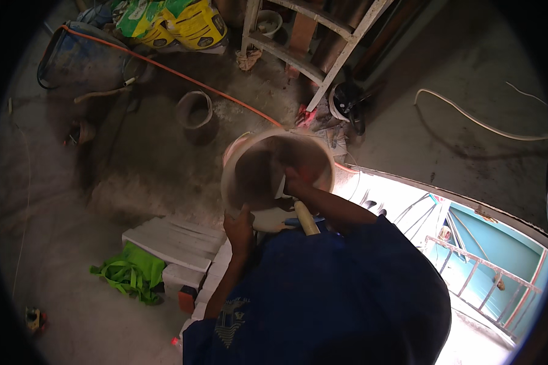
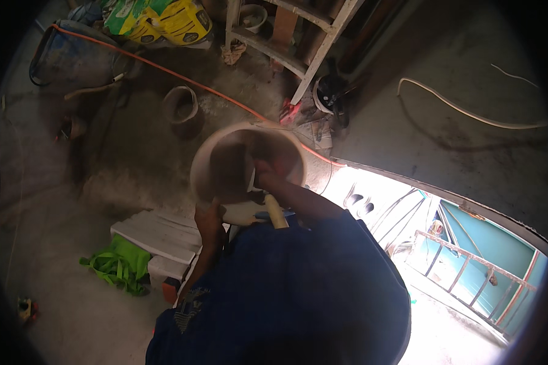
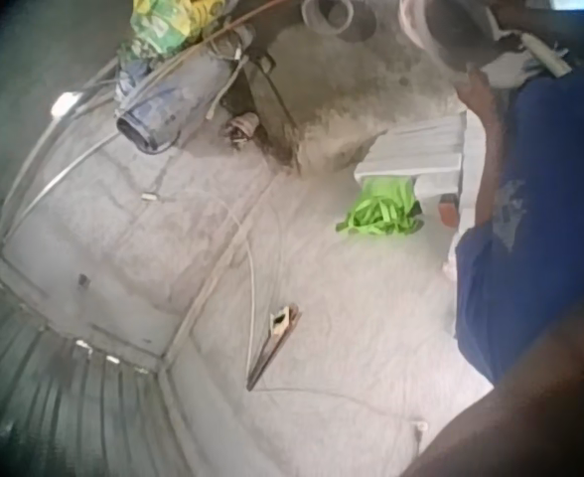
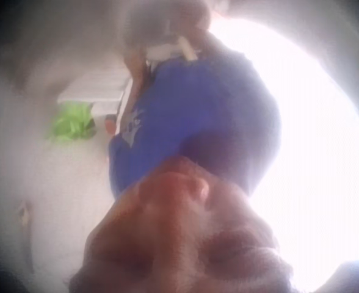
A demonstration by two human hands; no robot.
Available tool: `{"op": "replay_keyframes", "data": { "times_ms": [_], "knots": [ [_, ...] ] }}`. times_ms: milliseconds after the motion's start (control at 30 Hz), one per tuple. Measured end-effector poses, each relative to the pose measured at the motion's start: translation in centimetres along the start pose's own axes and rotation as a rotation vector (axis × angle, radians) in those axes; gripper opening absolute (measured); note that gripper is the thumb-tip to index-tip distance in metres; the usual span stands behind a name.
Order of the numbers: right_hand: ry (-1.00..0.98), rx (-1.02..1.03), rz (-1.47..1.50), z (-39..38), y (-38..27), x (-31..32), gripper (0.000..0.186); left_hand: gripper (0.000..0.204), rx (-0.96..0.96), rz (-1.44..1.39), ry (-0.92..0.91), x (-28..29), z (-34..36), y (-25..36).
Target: The person scoops cement powder from a bag into a bucket, adds water, and stirs the mixture with a trowel. The person then pours the mixed cement into another bucket.
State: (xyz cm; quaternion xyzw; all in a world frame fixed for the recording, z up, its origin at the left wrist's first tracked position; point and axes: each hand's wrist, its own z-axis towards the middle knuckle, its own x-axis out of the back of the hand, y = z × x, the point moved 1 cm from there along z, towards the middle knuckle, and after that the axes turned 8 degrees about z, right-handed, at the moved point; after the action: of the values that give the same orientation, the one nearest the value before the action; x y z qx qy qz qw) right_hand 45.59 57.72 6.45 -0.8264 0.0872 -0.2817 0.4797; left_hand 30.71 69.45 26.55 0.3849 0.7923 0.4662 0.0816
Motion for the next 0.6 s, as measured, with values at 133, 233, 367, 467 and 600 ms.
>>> {"op": "replay_keyframes", "data": {
  "times_ms": [133,233,367,467,600],
  "knots": [
    [-0.035,0.175,-0.009,-3.7,-3.1,-0.9,0.038,0.043,0.082,0.040,-0.093,-0.5,0.1,1.4],
    [0.016,0.127,-0.078,-4.4,-4.0,-1.3,0.039,0.046,0.085,-0.010,-0.088,-0.6,0.2,0.9],
    [-0.135,-0.122,-0.407,-4.4,-9.4,3.7,0.037,0.049,0.054,0.058,-0.054,0.2,0.3,-0.3],
    [-0.222,-0.212,-0.701,-2.8,-8.5,6.2,0.038,0.050,0.017,0.106,-0.028,0.1,-0.2,0.0],
    [-0.164,-0.280,-0.823,-0.9,-5.1,5.4,0.037,0.050,-0.002,0.090,-0.114,-0.5,-1.6,1.6]
  ]
}}
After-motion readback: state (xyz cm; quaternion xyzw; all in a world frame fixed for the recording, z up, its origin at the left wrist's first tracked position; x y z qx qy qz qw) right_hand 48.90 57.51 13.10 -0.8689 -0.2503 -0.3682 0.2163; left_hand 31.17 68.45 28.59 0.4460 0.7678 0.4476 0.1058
